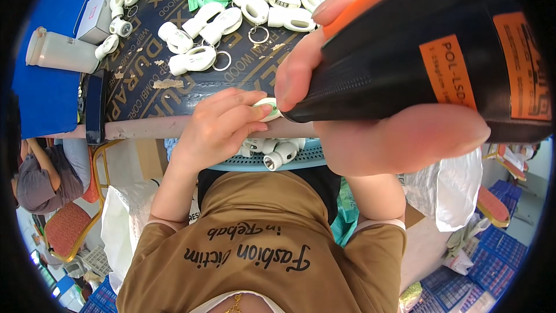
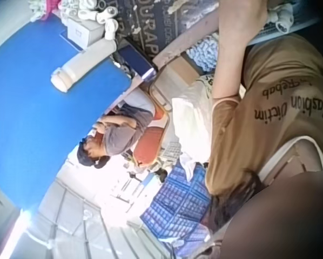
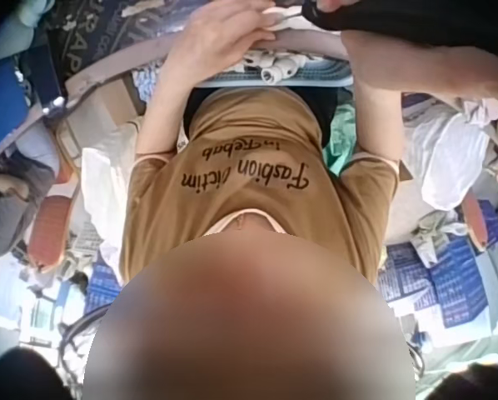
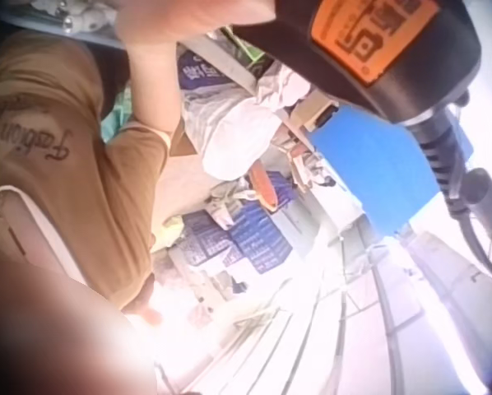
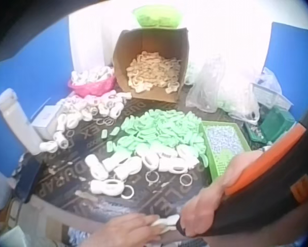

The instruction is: Assembling small plastic toy flashlights by fitting internal components and testing the light functionality.

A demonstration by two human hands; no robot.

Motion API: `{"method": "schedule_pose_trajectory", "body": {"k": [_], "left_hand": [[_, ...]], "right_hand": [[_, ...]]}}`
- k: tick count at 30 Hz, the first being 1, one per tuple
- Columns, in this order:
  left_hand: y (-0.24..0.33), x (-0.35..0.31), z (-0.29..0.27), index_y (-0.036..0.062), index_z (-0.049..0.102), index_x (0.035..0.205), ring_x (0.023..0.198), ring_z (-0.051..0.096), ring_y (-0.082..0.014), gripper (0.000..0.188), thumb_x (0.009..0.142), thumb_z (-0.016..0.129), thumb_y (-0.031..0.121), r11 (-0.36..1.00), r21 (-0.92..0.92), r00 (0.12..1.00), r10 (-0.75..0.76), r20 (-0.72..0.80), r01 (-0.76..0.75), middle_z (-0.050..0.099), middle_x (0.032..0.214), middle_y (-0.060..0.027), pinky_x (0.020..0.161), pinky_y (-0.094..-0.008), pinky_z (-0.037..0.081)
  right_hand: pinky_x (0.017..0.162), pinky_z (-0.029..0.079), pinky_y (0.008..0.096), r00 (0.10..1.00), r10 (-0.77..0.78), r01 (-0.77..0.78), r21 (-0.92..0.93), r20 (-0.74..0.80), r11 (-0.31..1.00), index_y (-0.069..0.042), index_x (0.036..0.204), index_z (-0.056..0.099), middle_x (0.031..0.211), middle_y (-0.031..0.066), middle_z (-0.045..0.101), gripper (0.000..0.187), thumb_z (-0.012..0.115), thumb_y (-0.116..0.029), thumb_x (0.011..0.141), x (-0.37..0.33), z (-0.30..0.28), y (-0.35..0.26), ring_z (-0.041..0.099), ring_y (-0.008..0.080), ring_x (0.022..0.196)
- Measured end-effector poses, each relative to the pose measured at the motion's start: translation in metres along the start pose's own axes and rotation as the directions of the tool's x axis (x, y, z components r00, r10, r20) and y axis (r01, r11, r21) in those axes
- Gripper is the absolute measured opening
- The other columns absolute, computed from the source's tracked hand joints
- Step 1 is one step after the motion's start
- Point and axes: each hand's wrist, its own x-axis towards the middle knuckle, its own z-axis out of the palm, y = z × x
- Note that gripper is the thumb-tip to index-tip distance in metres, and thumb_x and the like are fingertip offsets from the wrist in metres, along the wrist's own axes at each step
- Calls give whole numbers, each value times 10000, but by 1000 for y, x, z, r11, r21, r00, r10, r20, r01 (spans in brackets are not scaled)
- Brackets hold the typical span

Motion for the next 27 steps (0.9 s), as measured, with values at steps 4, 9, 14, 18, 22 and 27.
{"method": "schedule_pose_trajectory", "body": {"k": [4, 9, 14, 18, 22, 27], "left_hand": [[1, 0, 1, 34, 640, 892, 722, 619, -258, 285, 631, 751, 14, 1000, 1, 1000, 0, -2, 0, 658, 922, -106, 610, -341, 498], [-3, -1, 0, 7, 612, 905, 729, 598, -248, 269, 656, 712, 30, 999, 20, 999, 51, 5, -51, 630, 884, -104, 631, -345, 499], [-1, 0, 1, 25, 616, 883, 717, 600, -253, 265, 643, 727, 21, 999, -1, 999, 39, -8, -39, 639, 900, -97, 613, -345, 492], [-1, -1, 0, 41, 623, 871, 707, 605, -262, 264, 636, 741, 13, 1000, 4, 1000, 16, -6, -16, 653, 920, -97, 594, -344, 487], [-1, -3, 2, 43, 625, 872, 705, 604, -264, 263, 637, 740, 16, 1000, 4, 1000, 12, -16, -11, 652, 917, -96, 594, -345, 487], [-1, -3, 3, 34, 626, 878, 723, 607, -275, 266, 637, 735, 12, 1000, 6, 999, 19, -29, -18, 645, 905, -106, 601, -350, 491]], "right_hand": [[485, 427, 313, 1000, 12, -12, -20, -1, 1000, -62, 1096, 432, 639, 63, 541, 986, 402, -916, 603, -1, 5, -4, 500, 178, 472], [464, 432, 319, 999, 46, -46, -50, 3, 998, -62, 1086, 446, 639, 70, 553, 1013, 412, -932, 568, -3, 11, -7, 504, 185, 462], [465, 434, 319, 996, 69, -68, -6, 49, 998, -69, 1075, 450, 642, 73, 556, 992, 436, -922, 569, -1, 13, -8, 503, 185, 462], [463, 434, 321, 996, 44, -46, 23, 77, 999, -77, 1080, 449, 644, 76, 558, 965, 459, -904, 584, -4, 12, -4, 501, 186, 458], [459, 437, 330, 991, 24, -26, 9, 133, 1000, -68, 1054, 435, 642, 83, 557, 948, 505, -884, 576, -2, 10, -3, 503, 194, 457], [459, 452, 351, 993, -5, 9, -31, 121, 999, -51, 1003, 408, 645, 90, 550, 951, 534, -874, 544, -7, 9, -1, 508, 208, 456]]}}
